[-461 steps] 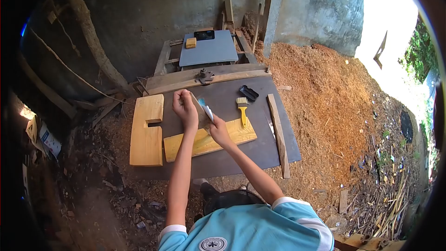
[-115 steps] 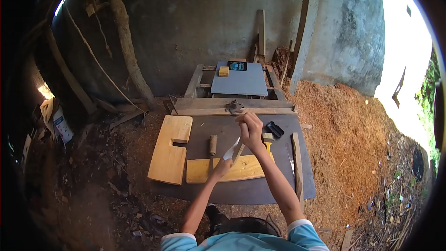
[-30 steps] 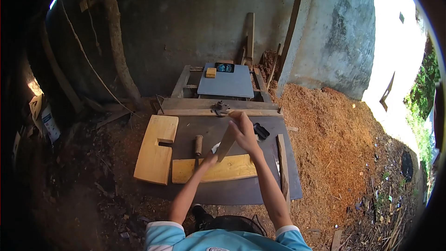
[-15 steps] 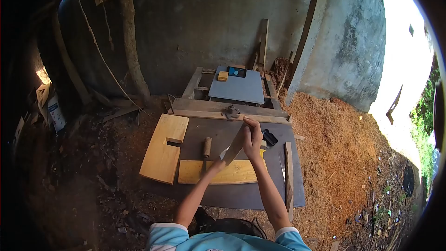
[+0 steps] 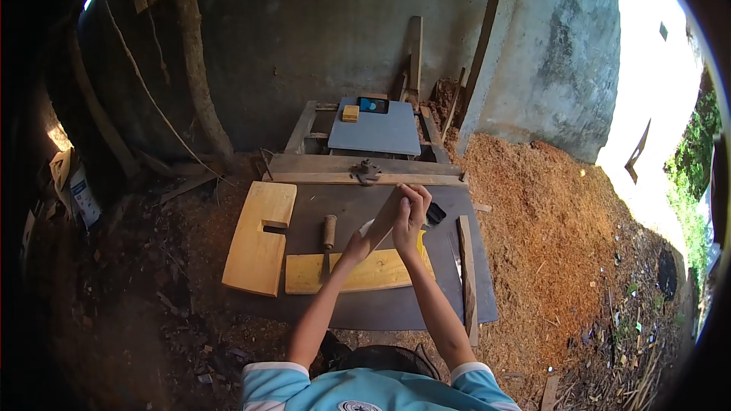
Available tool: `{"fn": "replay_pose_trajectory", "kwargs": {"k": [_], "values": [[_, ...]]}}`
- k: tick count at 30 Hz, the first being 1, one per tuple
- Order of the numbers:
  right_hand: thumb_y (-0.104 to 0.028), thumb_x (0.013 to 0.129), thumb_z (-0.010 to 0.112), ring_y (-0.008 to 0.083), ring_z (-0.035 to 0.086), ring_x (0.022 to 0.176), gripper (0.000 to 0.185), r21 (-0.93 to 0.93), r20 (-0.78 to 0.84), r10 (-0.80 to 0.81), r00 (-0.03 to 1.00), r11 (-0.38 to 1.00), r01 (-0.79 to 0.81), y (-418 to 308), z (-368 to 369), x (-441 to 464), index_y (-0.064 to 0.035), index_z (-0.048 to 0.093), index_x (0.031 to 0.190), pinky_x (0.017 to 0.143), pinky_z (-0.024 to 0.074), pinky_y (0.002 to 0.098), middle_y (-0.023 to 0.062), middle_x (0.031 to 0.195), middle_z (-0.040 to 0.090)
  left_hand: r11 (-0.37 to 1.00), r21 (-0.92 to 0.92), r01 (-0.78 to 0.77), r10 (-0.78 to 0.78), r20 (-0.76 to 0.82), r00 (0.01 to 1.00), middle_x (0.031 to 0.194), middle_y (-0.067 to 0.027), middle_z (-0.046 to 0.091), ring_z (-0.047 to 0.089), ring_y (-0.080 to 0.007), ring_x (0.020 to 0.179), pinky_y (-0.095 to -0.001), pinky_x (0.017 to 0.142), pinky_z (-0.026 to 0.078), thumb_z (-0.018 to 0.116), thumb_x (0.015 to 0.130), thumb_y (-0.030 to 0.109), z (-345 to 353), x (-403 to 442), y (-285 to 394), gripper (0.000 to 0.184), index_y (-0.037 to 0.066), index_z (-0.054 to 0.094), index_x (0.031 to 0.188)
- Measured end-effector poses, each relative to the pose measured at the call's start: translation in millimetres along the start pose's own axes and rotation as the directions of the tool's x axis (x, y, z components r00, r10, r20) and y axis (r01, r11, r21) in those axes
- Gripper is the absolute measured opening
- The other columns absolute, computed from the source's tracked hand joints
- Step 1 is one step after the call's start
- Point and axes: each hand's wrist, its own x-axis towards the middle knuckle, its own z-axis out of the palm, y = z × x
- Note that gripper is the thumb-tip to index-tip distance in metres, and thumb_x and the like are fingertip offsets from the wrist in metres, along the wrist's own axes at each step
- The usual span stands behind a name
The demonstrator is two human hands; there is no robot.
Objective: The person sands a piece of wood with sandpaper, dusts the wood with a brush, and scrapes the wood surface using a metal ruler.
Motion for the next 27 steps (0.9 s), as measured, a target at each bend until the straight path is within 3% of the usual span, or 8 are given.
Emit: {"fn": "replay_pose_trajectory", "kwargs": {"k": [3, 6, 9, 10, 15, 19, 23, 27], "values": [[-0.003, 0.086, 0.045, 0.0199, 0.048, 0.093, 0.021, 0.002, 0.025, 0.013, 1.000, 1.000, -0.013, 4, -7, 5, -0.0003, 0.056, 0.104, 0.083, 0.0371, 0.0274, 0.0106, 0.099, 0.048, 0.995, 0.032, 0.097, -0.098, 0.025, 0.995, 0.104, -0.0072, 0.055, 0.048, -0.0114, 0.095, -0.0266, 0.085, 0.038, 0.041, 0.085, 0.015, -7, 1, -29, 0.038, -0.003, 0.047, 0.118], [-0.001, 0.084, 0.047, 0.0188, 0.049, 0.086, 0.021, -0.016, 0.072, -0.049, 0.996, 0.999, 0.050, 2, -7, 8, -0.0003, 0.057, 0.103, 0.077, 0.0399, 0.0262, 0.0100, 0.094, 0.050, 0.995, -0.098, -0.001, 0.002, 0.016, 1.000, 0.097, -0.0058, 0.055, 0.048, -0.0100, 0.087, -0.0249, 0.077, 0.040, 0.036, 0.079, 0.008, 1, 10, 43, 0.039, -0.003, 0.050, 0.114], [0.001, 0.081, 0.053, 0.0223, 0.051, 0.079, 0.024, 0.013, 0.153, 0.030, 0.988, 0.999, -0.032, -7, -5, 7, -0.0031, 0.059, 0.103, 0.071, 0.0420, 0.0282, 0.0103, 0.088, 0.049, 0.982, 0.159, 0.104, -0.124, 0.123, 0.985, 0.089, -0.0031, 0.052, 0.044, -0.0076, 0.077, -0.0228, 0.067, 0.040, 0.034, 0.073, 0.003, -9, 21, 109, 0.041, -0.005, 0.050, 0.110], [0.001, 0.081, 0.053, 0.0218, 0.051, 0.079, 0.024, 0.004, 0.144, 0.001, 0.990, 1.000, -0.002, -7, -5, 4, -0.0034, 0.059, 0.103, 0.070, 0.0422, 0.0282, 0.0102, 0.087, 0.049, 0.999, 0.017, -0.049, 0.047, 0.076, 0.996, 0.083, -0.0004, 0.047, 0.038, -0.0054, 0.071, -0.0215, 0.059, 0.037, 0.034, 0.074, 0.003, -5, 25, 107, 0.038, -0.007, 0.049, 0.108], [0.001, 0.080, 0.053, 0.0144, 0.051, 0.073, 0.023, -0.094, 0.070, -0.152, 0.986, 0.983, 0.158, 6, -5, 10, -0.0025, 0.060, 0.102, 0.058, 0.0414, 0.0233, 0.0080, 0.084, 0.053, 0.888, -0.428, -0.168, 0.167, -0.040, 0.985, 0.111, -0.0080, 0.052, 0.049, -0.0129, 0.100, -0.0261, 0.086, 0.039, 0.034, 0.081, 0.003, 17, 10, 72, 0.040, -0.003, 0.044, 0.120], [-0.001, 0.079, 0.057, 0.0147, 0.053, 0.066, 0.023, -0.078, 0.104, 0.049, 0.993, 0.996, -0.041, -1, -15, 20, -0.0034, 0.060, 0.101, 0.052, 0.0415, 0.0239, 0.0067, 0.081, 0.054, 0.994, 0.057, -0.091, 0.095, -0.062, 0.994, 0.122, -0.0109, 0.048, 0.041, -0.0178, 0.116, -0.0291, 0.099, 0.028, 0.033, 0.082, 0.003, -4, -7, -93, 0.043, -0.001, 0.041, 0.124], [-0.001, 0.075, 0.062, 0.0181, 0.053, 0.063, 0.020, -0.168, 0.237, -0.182, 0.954, 0.960, 0.225, -1, -7, 33, -0.0016, 0.057, 0.095, 0.053, 0.0426, 0.0263, 0.0089, 0.080, 0.052, 0.999, -0.027, -0.045, 0.044, -0.030, 0.999, 0.118, -0.0111, 0.051, 0.045, -0.0190, 0.111, -0.0281, 0.095, 0.032, 0.031, 0.075, 0.003, -5, 0, -53, 0.050, -0.002, 0.041, 0.124], [-0.007, 0.074, 0.067, 0.0212, 0.054, 0.062, 0.031, -0.201, 0.307, -0.011, 0.952, 0.977, 0.076, -1, 7, 28, 0.0015, 0.047, 0.097, 0.055, 0.0445, 0.0303, 0.0134, 0.081, 0.052, 0.996, 0.033, 0.077, -0.078, 0.016, 0.997, 0.108, -0.0158, 0.054, 0.051, -0.0251, 0.099, -0.0351, 0.085, 0.039, 0.034, 0.073, 0.006, -3, 0, 0, 0.051, -0.002, 0.040, 0.123]]}}
